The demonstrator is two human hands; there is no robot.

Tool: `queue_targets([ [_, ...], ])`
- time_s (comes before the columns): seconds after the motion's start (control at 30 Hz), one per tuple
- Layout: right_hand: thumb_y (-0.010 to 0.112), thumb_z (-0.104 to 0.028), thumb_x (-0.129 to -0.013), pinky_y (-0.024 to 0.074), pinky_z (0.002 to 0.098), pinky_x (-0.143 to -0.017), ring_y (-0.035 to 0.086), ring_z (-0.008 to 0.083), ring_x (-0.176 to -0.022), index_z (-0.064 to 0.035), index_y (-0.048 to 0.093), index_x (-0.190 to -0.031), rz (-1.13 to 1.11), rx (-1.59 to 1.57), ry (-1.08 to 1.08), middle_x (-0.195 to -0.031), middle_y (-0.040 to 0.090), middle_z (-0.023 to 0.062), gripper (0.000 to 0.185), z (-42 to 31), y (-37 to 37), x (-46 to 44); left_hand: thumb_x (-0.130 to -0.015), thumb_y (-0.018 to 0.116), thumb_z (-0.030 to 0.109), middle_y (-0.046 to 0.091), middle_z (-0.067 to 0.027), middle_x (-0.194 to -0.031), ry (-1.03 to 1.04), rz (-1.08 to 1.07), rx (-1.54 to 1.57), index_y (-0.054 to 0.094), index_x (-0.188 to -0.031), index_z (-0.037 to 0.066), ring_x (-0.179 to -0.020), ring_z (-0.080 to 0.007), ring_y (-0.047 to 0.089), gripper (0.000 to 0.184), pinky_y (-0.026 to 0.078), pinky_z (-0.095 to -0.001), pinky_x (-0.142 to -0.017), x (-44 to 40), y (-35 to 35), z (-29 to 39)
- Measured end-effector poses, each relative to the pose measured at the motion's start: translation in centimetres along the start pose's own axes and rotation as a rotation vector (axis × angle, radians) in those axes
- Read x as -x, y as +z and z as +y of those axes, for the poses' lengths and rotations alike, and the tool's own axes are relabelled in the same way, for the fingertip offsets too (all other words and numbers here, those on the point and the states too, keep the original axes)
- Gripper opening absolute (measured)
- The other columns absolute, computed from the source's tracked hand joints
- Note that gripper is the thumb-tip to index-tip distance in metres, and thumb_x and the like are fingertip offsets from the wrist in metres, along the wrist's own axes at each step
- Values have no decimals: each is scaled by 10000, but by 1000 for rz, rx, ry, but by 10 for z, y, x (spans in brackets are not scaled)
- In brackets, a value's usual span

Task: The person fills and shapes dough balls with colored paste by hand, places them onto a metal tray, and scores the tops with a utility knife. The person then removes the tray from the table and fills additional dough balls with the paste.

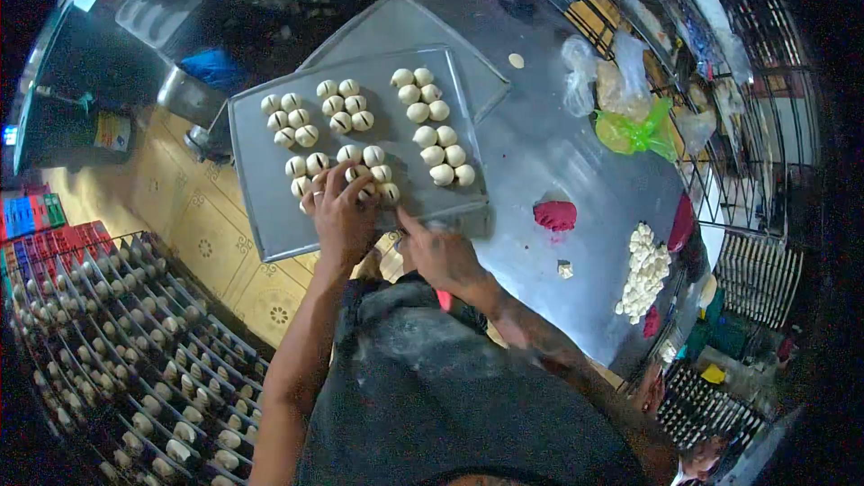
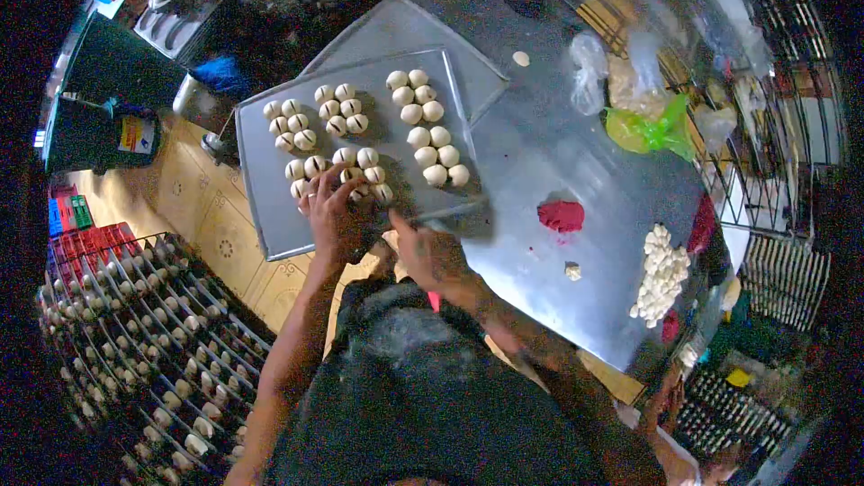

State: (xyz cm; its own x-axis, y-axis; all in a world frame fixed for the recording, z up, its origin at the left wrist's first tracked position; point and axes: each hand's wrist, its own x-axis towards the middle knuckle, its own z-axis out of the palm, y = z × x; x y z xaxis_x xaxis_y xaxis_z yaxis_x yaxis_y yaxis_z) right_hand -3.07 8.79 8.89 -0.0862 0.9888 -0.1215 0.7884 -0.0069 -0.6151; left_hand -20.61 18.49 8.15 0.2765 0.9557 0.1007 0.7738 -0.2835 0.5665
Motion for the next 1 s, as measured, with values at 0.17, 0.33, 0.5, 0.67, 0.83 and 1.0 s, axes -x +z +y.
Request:
queue_targets([
  [0.17, 538, -206, -957, 540, 513, -696, 682, 419, -803, -118, 482, -1438, 241, -14, 20, -878, 687, 246, 492, 27, -49, -13, -746, 777, 222, 573, -22, -1355, 77, 138, 82, 742, -1052, 194, -1333, -317, 435, 310, 256, -502, -1081, 0, 13, 24],
  [0.33, 572, -191, -938, 545, 497, -655, 684, 412, -737, -123, 484, -1437, 190, 54, -8, -848, 691, 231, 511, 62, -60, -101, -749, 783, 219, 573, -19, -1361, 129, 32, 112, 739, -1072, 180, -1348, -302, 421, 328, 243, -489, -1092, -17, 63, 56],
  [0.5, 576, -180, -933, 547, 489, -639, 687, 396, -705, -129, 497, -1427, 144, 228, -22, -844, 698, 218, 503, 74, -50, -51, -757, 782, 194, 562, -23, -1366, 7, 37, 117, 732, -1093, 173, -1347, -304, 420, 341, 239, -479, -1104, -15, 95, 47],
  [0.67, 564, -171, -943, 550, 474, -628, 694, 364, -690, -102, 514, -1409, 113, 73, -61, -818, 702, 197, 474, 94, -67, -16, -761, 774, 166, 555, -28, -1362, 27, 136, 124, 733, -1080, 174, -1342, -312, 420, 321, 242, -475, -1107, -19, 79, 69],
  [0.83, 570, -140, -938, 544, 477, -625, 692, 363, -684, -95, 514, -1406, 114, -36, 11, -802, 693, 205, 474, 98, -85, -72, -752, 784, 187, 550, -37, -1361, 112, 157, 96, 735, -1072, 175, -1342, -315, 413, 324, 252, -483, -1101, -23, 91, 103],
  [1.0, 558, -150, -947, 539, 488, -619, 686, 373, -673, -116, 513, -1411, 75, 1, -4, -788, 681, 221, 467, 113, -77, -48, -727, 805, 231, 542, -45, -1366, 88, 133, -37, 735, -1070, 175, -1342, -310, 410, 354, 256, -495, -1100, -22, 107, 94],
])
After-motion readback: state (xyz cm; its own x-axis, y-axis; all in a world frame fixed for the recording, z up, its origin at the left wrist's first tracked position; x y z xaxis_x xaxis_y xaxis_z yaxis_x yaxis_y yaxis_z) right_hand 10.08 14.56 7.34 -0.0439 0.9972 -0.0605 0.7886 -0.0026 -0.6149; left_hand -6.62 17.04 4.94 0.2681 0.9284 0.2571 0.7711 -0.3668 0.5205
